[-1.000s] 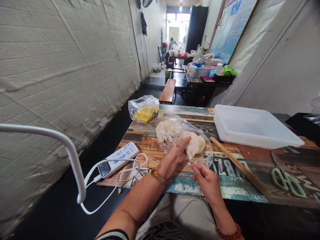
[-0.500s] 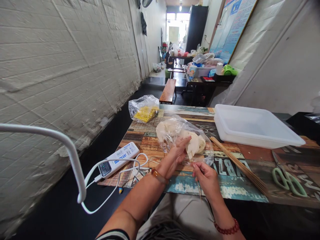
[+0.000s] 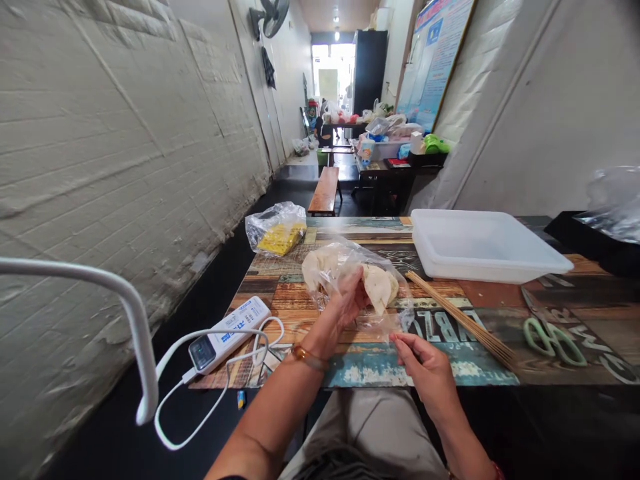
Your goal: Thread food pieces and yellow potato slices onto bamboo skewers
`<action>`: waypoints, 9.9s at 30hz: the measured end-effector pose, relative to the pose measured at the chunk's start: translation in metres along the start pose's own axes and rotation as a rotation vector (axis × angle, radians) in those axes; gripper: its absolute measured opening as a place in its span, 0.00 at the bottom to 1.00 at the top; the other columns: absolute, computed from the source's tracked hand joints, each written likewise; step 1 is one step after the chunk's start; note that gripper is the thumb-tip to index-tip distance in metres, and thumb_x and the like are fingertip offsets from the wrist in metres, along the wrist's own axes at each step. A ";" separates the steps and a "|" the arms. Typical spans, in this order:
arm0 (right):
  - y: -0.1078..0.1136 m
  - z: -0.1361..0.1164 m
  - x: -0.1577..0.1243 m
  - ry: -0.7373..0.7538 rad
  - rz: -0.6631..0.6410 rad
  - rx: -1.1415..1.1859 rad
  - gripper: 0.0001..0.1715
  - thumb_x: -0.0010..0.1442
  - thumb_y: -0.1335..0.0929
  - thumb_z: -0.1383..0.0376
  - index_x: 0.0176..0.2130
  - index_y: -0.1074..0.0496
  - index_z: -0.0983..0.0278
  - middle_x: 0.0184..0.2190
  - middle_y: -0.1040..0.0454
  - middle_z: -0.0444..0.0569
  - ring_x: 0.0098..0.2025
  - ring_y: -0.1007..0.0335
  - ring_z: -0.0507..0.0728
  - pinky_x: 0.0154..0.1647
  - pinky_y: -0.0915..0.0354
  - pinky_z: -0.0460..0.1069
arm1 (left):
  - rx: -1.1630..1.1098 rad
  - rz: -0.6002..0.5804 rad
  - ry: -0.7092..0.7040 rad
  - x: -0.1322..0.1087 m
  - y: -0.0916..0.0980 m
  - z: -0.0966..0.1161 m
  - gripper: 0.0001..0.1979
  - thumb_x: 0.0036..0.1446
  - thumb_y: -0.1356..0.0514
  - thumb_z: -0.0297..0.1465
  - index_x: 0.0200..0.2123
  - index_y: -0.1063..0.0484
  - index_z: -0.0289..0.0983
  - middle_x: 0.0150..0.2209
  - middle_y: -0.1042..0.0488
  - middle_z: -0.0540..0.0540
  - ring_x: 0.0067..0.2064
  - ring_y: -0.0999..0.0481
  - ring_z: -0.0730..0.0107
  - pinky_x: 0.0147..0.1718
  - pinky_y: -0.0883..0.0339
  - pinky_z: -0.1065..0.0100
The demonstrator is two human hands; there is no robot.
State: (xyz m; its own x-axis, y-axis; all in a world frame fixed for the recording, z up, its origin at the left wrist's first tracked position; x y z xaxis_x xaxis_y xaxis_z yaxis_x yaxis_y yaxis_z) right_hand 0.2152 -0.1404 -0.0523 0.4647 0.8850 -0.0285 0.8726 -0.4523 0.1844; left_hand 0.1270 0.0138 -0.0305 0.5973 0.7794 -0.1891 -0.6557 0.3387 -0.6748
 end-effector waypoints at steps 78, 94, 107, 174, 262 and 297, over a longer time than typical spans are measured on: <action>-0.026 -0.063 0.043 0.460 -0.005 -0.628 0.17 0.60 0.39 0.60 0.36 0.24 0.63 0.32 0.20 0.51 0.33 0.25 0.58 0.34 0.36 0.49 | 0.704 0.183 -0.765 -0.021 -0.018 0.174 0.06 0.50 0.46 0.25 0.29 0.29 0.34 0.28 0.27 0.49 0.28 0.27 0.77 0.33 0.31 0.71; -0.078 -0.080 0.078 0.452 -0.074 -0.730 0.16 0.59 0.39 0.66 0.37 0.23 0.63 0.32 0.21 0.52 0.34 0.26 0.56 0.32 0.40 0.46 | 0.695 0.172 -0.760 -0.023 -0.017 0.170 0.06 0.51 0.45 0.26 0.29 0.28 0.34 0.27 0.26 0.49 0.30 0.27 0.76 0.34 0.32 0.72; -0.106 -0.091 0.072 0.507 -0.140 -0.721 0.17 0.59 0.39 0.70 0.44 0.24 0.66 0.36 0.21 0.56 0.37 0.25 0.58 0.38 0.36 0.47 | 0.745 0.181 -0.737 -0.029 -0.020 0.162 0.07 0.50 0.46 0.26 0.30 0.28 0.34 0.29 0.26 0.48 0.31 0.27 0.75 0.35 0.33 0.71; 0.072 -0.036 0.009 0.105 0.298 0.655 0.15 0.52 0.27 0.58 0.36 0.34 0.59 0.28 0.25 0.40 0.27 0.27 0.52 0.29 0.28 0.50 | 1.371 -0.270 -0.444 -0.101 -0.075 -0.047 0.15 0.61 0.47 0.32 0.25 0.29 0.35 0.27 0.29 0.48 0.31 0.31 0.73 0.31 0.42 0.72; 0.063 0.036 0.037 -0.018 0.212 0.177 0.19 0.55 0.32 0.54 0.40 0.26 0.65 0.20 0.36 0.40 0.20 0.45 0.48 0.19 0.47 0.44 | 2.015 0.085 -0.221 0.035 -0.015 0.007 0.20 0.48 0.39 0.45 0.38 0.29 0.36 0.40 0.25 0.39 0.42 0.26 0.56 0.40 0.37 0.63; 0.031 0.006 0.023 0.061 0.163 0.105 0.21 0.56 0.33 0.56 0.47 0.25 0.61 0.20 0.34 0.42 0.18 0.45 0.50 0.16 0.46 0.45 | 0.146 -0.011 -0.064 0.016 -0.015 0.012 0.22 0.36 0.29 0.29 0.38 0.30 0.34 0.32 0.24 0.48 0.28 0.26 0.73 0.27 0.32 0.73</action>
State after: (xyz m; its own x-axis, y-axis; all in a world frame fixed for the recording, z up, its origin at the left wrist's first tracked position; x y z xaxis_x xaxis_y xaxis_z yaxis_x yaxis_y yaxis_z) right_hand 0.2539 -0.1344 -0.0531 0.5936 0.8030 0.0534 0.7992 -0.5960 0.0780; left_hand 0.1405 0.0273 -0.0150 0.5774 0.8056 -0.1330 -0.7119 0.4169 -0.5652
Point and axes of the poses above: each hand's wrist, its own x-axis towards the middle knuckle, its own y-axis out of the back of the hand, z = x × y, the point moved 9 cm from there along x, towards the middle knuckle
